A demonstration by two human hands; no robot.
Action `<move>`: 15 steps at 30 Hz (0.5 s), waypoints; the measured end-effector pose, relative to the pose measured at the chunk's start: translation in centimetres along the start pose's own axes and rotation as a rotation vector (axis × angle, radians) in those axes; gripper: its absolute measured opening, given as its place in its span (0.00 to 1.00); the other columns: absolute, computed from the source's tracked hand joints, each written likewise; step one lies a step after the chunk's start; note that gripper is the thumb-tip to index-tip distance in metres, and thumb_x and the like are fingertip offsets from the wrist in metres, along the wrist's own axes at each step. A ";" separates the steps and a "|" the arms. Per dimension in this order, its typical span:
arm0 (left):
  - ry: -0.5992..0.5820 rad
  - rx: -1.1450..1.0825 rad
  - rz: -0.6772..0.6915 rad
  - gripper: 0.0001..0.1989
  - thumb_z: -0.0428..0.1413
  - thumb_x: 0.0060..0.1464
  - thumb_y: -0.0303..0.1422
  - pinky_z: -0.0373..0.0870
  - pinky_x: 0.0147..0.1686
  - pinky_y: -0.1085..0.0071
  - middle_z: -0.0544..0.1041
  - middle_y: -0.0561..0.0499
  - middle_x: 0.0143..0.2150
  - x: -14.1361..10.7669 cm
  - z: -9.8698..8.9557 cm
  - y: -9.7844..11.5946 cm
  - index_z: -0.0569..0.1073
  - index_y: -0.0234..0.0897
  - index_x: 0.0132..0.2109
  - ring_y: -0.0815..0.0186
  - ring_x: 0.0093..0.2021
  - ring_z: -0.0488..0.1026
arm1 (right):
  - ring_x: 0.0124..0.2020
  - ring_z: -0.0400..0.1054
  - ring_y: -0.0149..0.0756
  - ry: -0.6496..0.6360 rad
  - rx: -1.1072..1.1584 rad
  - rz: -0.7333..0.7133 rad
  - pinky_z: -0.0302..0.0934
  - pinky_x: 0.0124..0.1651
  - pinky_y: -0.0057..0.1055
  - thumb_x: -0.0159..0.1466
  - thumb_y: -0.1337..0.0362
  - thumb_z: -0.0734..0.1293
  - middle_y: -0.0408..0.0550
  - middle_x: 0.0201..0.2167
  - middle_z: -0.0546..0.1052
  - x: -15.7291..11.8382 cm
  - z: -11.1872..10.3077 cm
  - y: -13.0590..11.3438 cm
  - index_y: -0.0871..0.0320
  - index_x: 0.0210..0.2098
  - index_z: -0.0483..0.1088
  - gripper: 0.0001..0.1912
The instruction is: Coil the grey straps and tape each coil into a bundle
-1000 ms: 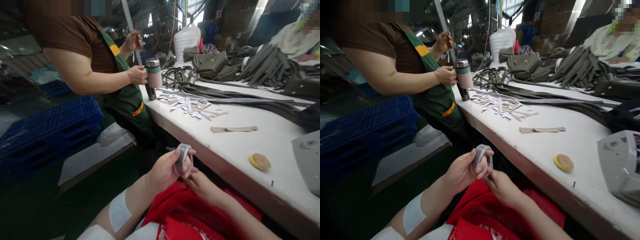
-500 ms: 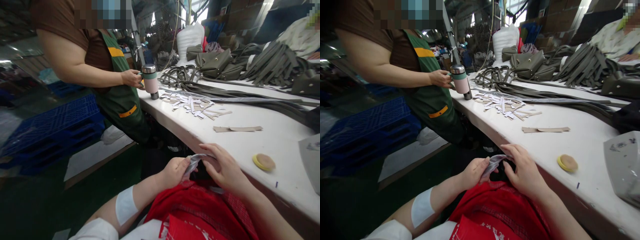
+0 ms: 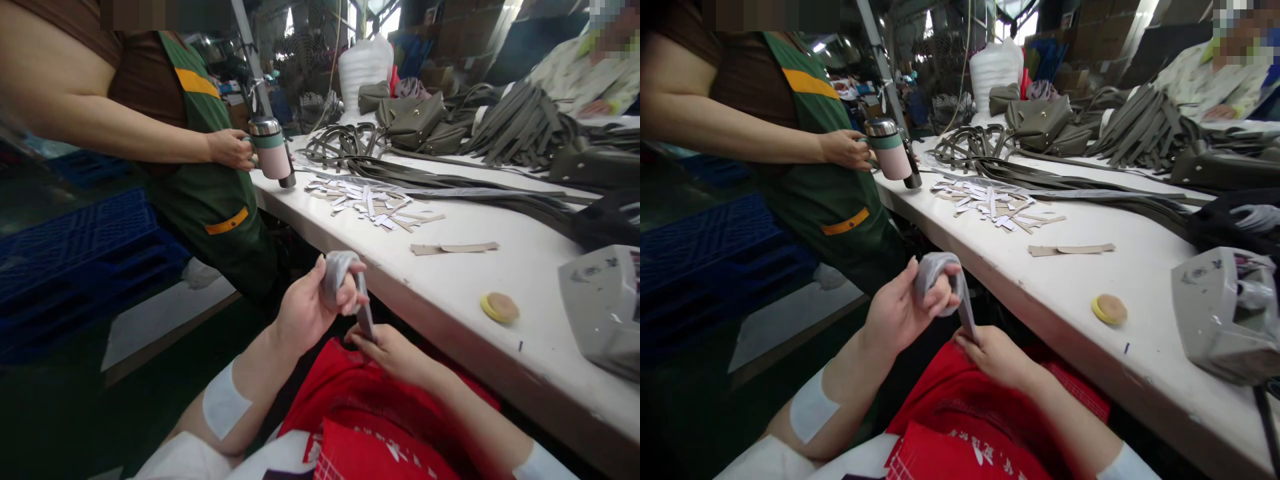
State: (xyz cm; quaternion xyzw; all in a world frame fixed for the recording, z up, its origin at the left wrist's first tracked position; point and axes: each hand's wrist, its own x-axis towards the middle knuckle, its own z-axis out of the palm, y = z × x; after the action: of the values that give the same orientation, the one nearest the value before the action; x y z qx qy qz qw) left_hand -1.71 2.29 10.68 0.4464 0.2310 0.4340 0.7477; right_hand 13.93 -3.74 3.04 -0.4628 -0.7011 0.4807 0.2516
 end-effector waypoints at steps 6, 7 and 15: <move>-0.145 1.179 0.468 0.32 0.37 0.61 0.55 0.68 0.43 0.58 0.72 0.42 0.35 0.8 -1.6 -3.9 0.69 0.29 0.43 0.57 0.37 0.71 | 0.20 0.56 0.26 0.022 0.363 0.012 0.52 0.24 0.24 0.67 0.49 0.59 0.39 0.19 0.65 -2.7 -1.7 -3.0 0.62 0.34 0.72 0.22; -0.217 1.322 0.441 0.33 0.35 0.61 0.56 0.68 0.39 0.59 0.72 0.41 0.34 0.6 -1.8 -4.5 0.69 0.29 0.42 0.56 0.35 0.70 | 0.20 0.57 0.26 0.048 0.354 0.047 0.53 0.24 0.24 0.66 0.48 0.61 0.39 0.19 0.66 -3.0 -2.6 -2.8 0.62 0.34 0.72 0.22; -0.389 1.130 -0.231 0.33 0.37 0.63 0.53 0.53 0.21 0.73 0.64 0.54 0.18 0.3 -3.4 -5.0 0.72 0.33 0.26 0.71 0.19 0.60 | 0.36 0.70 0.38 0.158 -0.455 0.011 0.61 0.41 0.32 0.68 0.53 0.58 0.49 0.34 0.78 -3.6 -7.0 0.9 0.55 0.37 0.75 0.17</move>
State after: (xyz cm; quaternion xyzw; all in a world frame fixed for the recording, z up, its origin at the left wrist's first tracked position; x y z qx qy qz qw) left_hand -1.82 2.97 4.70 0.8173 0.3318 0.0707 0.4658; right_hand 21.45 -3.75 5.41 -0.5476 -0.7668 0.2741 0.1925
